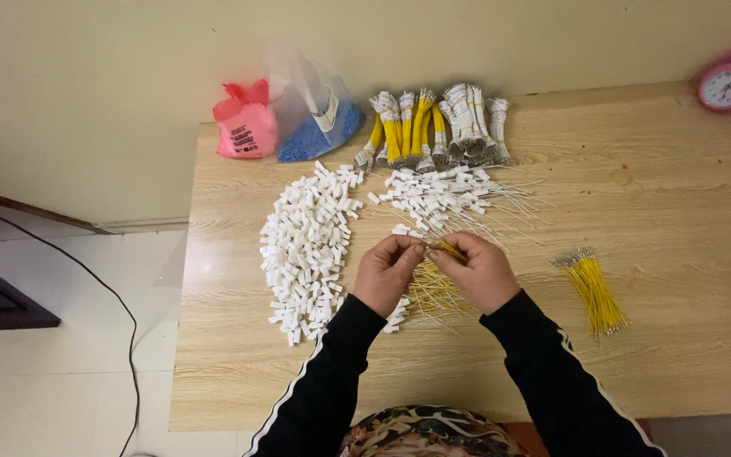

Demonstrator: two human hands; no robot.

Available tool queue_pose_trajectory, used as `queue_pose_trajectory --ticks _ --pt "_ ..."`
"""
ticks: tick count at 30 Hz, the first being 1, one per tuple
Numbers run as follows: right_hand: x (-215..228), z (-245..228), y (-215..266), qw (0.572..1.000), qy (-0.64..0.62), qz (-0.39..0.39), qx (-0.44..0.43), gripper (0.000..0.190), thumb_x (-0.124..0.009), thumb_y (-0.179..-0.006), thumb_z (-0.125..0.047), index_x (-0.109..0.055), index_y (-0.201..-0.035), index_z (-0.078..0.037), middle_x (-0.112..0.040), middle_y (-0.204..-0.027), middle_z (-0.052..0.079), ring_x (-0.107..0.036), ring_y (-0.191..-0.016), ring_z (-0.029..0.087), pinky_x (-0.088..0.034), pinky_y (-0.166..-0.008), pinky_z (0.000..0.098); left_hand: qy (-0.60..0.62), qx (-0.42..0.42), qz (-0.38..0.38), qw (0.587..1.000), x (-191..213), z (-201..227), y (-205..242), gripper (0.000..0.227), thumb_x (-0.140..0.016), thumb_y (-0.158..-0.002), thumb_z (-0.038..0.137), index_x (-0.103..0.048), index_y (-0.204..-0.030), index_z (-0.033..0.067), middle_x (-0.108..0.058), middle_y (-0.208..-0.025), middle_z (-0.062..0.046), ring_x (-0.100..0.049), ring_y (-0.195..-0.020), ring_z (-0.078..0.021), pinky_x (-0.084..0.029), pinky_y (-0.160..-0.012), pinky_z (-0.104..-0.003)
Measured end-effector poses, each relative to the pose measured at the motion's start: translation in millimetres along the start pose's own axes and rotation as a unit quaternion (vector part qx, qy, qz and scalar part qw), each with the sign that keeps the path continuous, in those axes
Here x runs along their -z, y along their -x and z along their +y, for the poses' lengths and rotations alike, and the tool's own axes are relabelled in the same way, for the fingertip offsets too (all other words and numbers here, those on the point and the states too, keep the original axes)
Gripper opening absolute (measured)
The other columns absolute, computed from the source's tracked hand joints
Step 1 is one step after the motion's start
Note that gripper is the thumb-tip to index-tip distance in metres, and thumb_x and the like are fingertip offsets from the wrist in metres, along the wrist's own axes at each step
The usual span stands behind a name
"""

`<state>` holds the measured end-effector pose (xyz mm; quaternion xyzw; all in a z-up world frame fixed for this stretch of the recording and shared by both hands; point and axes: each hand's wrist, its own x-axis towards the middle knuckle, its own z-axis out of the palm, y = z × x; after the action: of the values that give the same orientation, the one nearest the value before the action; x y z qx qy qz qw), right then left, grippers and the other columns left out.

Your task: Assembling small white plastic connectors onto yellow wires at a fast pace.

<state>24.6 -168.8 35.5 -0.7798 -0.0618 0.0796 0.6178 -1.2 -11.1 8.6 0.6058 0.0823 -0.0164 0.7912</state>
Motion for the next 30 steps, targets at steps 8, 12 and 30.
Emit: queue_pose_trajectory --ticks 8,12,30 --pt "-1 -26 7 0.992 0.115 0.029 0.051 0.011 -0.073 -0.083 -0.012 -0.073 -0.091 -0.005 -0.065 -0.072 0.014 -0.063 -0.063 0.020 -0.049 -0.055 0.0306 0.017 0.003 0.002 1.000 1 4 2 0.013 -0.066 -0.092 0.012 -0.069 -0.098 0.0017 -0.063 -0.072 -0.010 -0.051 -0.042 -0.0084 -0.043 -0.035 -0.019" --pt "6 -27 7 0.979 0.189 0.050 0.056 0.014 -0.073 -0.085 -0.024 -0.075 -0.094 -0.013 -0.067 -0.074 0.009 -0.067 -0.067 0.023 -0.051 -0.057 0.0316 0.053 -0.007 0.010 0.999 3 12 1 0.017 -0.065 -0.092 0.009 -0.065 -0.106 -0.0001 -0.063 -0.075 -0.012 -0.050 -0.041 -0.0095 -0.042 -0.035 -0.021" --pt "12 -39 -1 0.974 0.189 0.035 0.118 0.006 -0.073 -0.080 -0.014 -0.074 -0.086 -0.014 -0.061 -0.066 0.008 -0.064 -0.064 0.021 -0.051 -0.058 0.0284 0.202 0.132 -0.032 0.970 15 10 -7 0.028 -0.065 -0.093 0.026 -0.064 -0.111 0.0043 -0.071 -0.092 -0.016 -0.072 -0.073 -0.0226 -0.054 -0.044 -0.022"
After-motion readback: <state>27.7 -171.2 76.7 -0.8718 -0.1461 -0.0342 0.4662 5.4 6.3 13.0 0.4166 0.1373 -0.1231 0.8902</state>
